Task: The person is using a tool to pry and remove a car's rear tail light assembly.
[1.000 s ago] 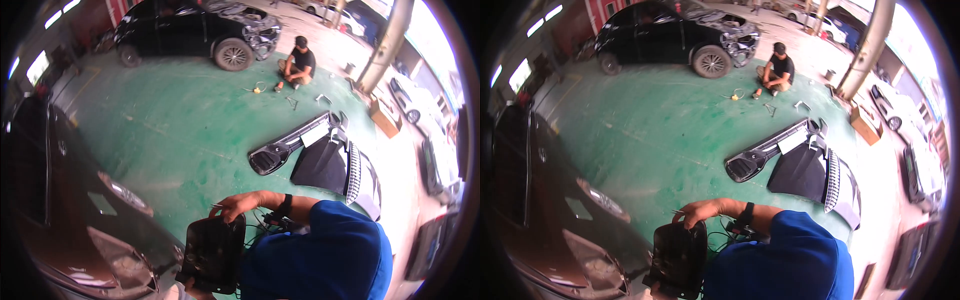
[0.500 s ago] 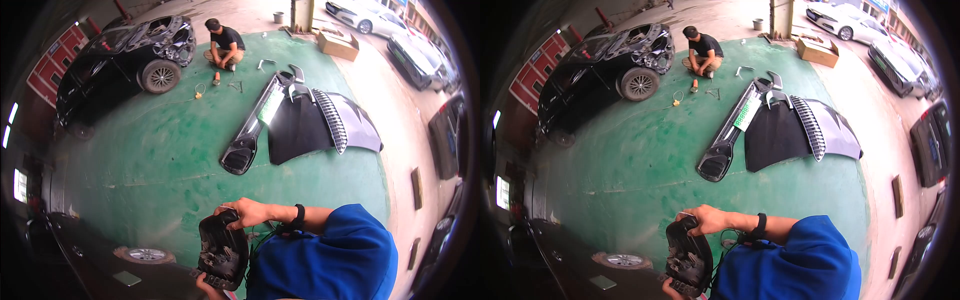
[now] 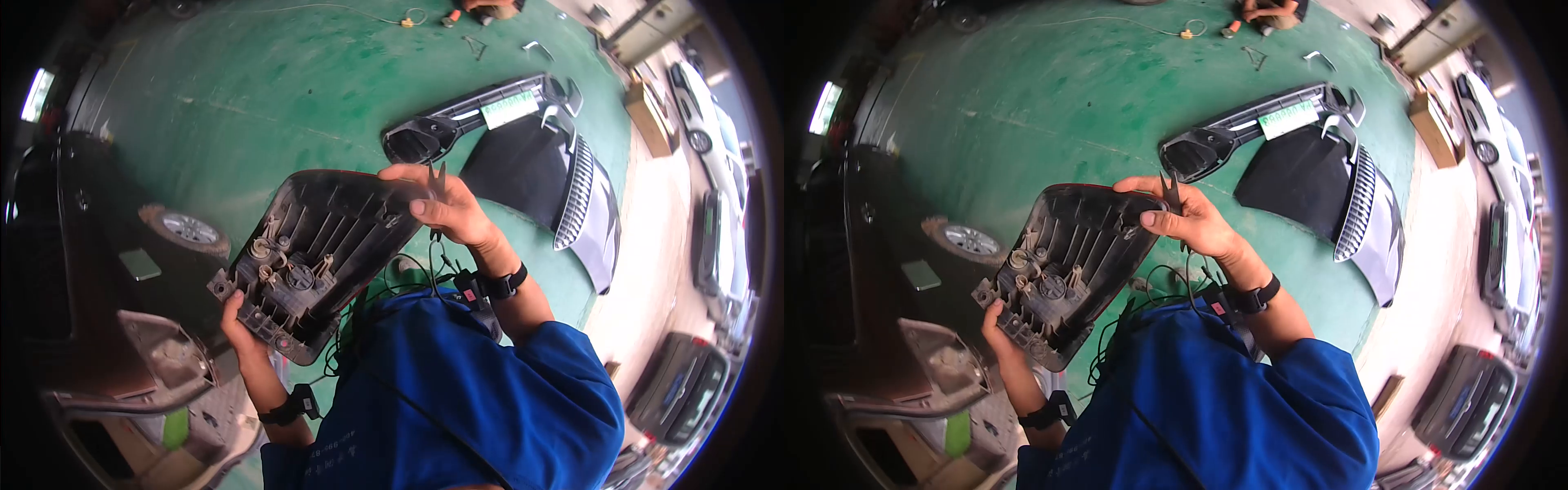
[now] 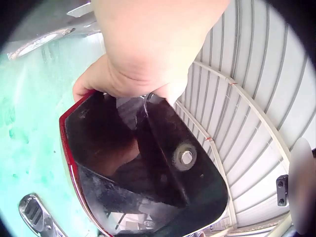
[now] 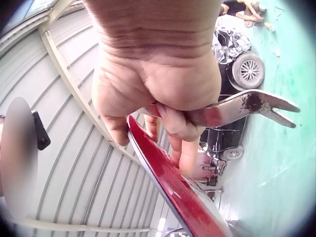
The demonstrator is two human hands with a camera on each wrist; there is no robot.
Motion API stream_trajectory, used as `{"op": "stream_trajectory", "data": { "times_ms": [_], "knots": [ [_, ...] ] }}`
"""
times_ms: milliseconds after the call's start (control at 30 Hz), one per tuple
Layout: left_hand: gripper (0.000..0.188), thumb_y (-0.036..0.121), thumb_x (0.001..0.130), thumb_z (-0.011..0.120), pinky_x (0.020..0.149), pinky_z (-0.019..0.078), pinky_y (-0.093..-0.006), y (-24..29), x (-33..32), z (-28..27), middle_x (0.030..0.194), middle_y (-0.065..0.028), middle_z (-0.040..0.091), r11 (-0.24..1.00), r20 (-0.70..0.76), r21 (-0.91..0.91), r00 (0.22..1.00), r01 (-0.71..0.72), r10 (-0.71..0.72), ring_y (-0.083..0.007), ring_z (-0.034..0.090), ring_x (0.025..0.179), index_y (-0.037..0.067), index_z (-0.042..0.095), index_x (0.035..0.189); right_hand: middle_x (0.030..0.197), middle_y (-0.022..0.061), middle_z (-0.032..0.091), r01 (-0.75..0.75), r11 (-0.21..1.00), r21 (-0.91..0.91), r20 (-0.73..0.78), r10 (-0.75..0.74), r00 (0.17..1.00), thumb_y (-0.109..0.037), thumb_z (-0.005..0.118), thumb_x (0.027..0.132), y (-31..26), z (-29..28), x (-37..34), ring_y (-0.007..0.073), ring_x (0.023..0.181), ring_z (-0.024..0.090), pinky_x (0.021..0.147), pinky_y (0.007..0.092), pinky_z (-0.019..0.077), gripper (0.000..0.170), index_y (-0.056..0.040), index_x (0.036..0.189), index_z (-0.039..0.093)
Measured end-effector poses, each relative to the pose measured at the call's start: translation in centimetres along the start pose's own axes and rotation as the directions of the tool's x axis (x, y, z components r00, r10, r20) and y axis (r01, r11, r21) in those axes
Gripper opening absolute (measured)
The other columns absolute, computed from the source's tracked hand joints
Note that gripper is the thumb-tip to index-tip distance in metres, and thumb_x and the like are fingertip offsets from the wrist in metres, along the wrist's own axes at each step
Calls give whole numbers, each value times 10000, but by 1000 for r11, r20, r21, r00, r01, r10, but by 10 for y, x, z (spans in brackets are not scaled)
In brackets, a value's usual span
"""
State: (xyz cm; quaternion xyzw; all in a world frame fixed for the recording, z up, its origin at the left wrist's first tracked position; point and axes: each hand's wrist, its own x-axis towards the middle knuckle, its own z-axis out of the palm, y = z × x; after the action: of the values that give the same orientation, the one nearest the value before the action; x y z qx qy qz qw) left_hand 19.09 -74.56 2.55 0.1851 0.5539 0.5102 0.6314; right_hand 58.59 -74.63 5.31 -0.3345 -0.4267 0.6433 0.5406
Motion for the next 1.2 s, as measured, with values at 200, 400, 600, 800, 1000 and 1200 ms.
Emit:
{"op": "stream_trajectory", "data": {
  "times_ms": [200,400,600,800,1000,1200],
  "knots": [
    [433,214,841,639,911,521,-381,-31,-46,-17,1121,-114,685,995,-165,-75,985,-60,47,-265,671,1005,5,613,1219,1213,49,633,2,1000,1,203,-2,979,-103,673,903,8,-8,15,126,1091,563,967,287,437,513,0,1383,521],
    [503,195,849,590,969,500,-406,-46,-81,-28,1215,-147,650,997,-175,-78,984,-27,13,-297,649,1072,-18,547,1303,1243,67,622,-69,995,65,346,42,937,-46,687,896,7,-9,9,140,1124,556,993,295,427,567,3,1419,476],
    [555,272,856,543,1068,429,-446,-62,-67,-40,1315,-148,607,988,72,-148,997,51,-40,-317,574,1208,-15,538,1332,1129,-11,630,-100,991,93,278,70,958,-138,747,898,4,-6,-12,84,1007,539,931,281,451,538,-60,1390,545],
    [642,367,817,515,1043,450,-489,-62,-38,-28,1320,-193,587,969,123,-108,971,220,-207,-359,575,1186,-15,541,1332,1020,2,645,-9,996,-93,195,27,980,-316,731,920,5,4,-30,99,948,556,898,288,468,525,-84,1364,575],
    [570,400,911,487,1039,455,-492,-40,-44,24,1398,-175,513,917,338,-134,887,376,-314,-356,558,1191,49,494,1360,1118,63,679,146,974,-174,58,-138,989,-306,643,985,-7,26,-42,129,1034,599,922,324,482,429,-73,1341,586],
    [542,387,925,478,1035,459,-496,-41,24,107,1404,-180,508,830,479,167,692,532,-540,-361,566,1176,58,493,1356,1090,80,689,116,974,-193,-30,-124,992,-278,616,1001,1,33,-21,124,999,629,892,309,509,396,-20,1300,593]
  ]
}}
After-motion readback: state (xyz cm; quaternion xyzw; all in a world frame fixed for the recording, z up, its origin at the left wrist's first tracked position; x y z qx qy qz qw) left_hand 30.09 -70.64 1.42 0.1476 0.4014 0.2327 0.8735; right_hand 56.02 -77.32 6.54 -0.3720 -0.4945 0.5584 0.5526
